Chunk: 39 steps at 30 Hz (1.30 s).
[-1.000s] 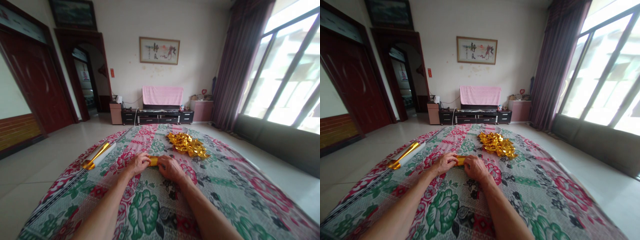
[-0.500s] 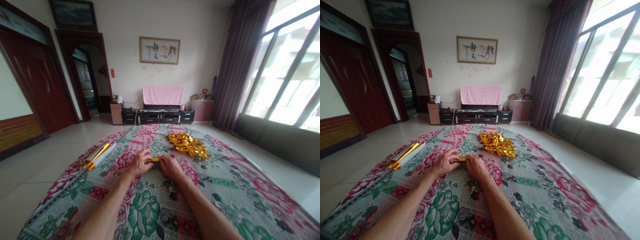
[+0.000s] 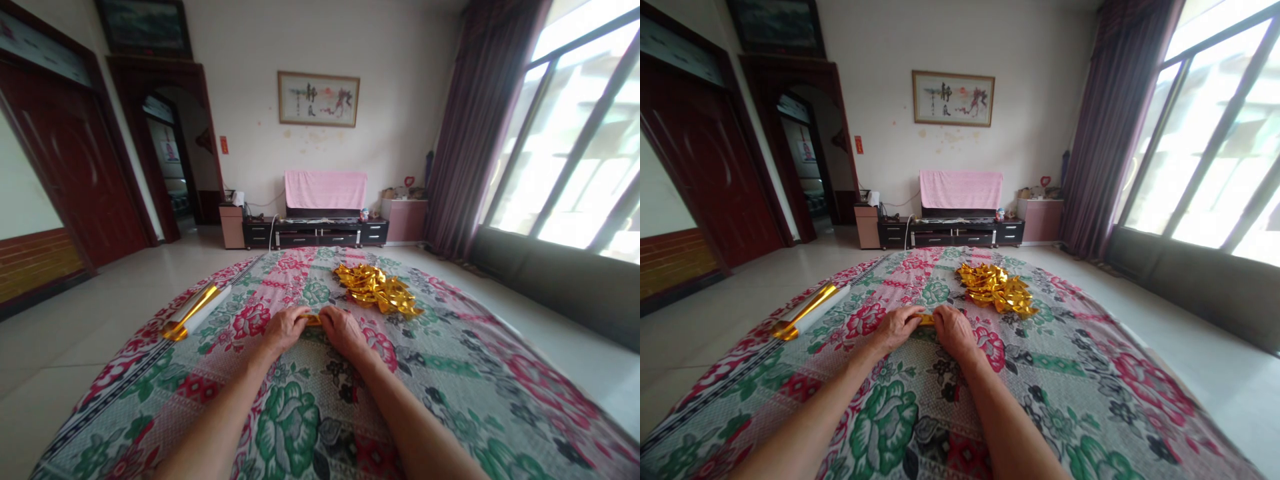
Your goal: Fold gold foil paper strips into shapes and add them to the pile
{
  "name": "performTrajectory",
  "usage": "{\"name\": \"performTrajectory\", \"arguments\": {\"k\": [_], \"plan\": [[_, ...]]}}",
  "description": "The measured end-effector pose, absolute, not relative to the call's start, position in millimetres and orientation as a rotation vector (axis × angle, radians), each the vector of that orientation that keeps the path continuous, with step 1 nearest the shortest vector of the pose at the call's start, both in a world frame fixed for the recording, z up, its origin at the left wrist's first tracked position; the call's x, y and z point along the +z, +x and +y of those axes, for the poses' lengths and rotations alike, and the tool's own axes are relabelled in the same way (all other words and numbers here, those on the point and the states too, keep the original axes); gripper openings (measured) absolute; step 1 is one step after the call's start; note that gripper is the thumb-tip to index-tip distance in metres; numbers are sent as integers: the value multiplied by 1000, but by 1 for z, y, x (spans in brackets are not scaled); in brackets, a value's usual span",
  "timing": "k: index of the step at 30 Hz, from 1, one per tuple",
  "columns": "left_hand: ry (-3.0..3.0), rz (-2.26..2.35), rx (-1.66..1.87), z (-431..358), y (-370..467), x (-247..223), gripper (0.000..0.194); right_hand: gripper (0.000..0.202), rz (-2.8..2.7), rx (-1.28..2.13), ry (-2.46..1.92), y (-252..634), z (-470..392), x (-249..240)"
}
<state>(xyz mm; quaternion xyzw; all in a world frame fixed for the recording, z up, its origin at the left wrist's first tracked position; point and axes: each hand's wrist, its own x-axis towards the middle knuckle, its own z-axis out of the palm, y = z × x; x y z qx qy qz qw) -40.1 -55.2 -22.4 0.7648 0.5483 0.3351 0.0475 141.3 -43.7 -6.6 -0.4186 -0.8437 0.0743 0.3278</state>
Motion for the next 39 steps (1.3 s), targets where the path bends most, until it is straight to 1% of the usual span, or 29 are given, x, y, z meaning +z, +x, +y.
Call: {"name": "performTrajectory", "arguments": {"k": [3,8,13,16,20,29,39], "plan": [[2315,1706,1000,-56,-37,-21,33,17,-2188,183,-1207,138,-42,-6],[2367,1713,955,-58,-35,-17,24,18,-2177,136,-1341,133,-38,-7],[2361,1717,966,-59,-36,-16,31,23,-2222,92,-1417,131,-34,-4],[2383,1742,910,-60,-37,-17,28,26,-2273,86,-1469,131,-31,1],[2421,1795,853,-60,-37,-18,27,26,-2295,63,-1476,131,-29,3],[2415,1823,848,-64,-35,-17,28,30,-2286,23,-1483,130,-30,0],[2532,1885,934,-66,-34,-16,21,29,-2272,58,-1444,132,-32,0]]}}
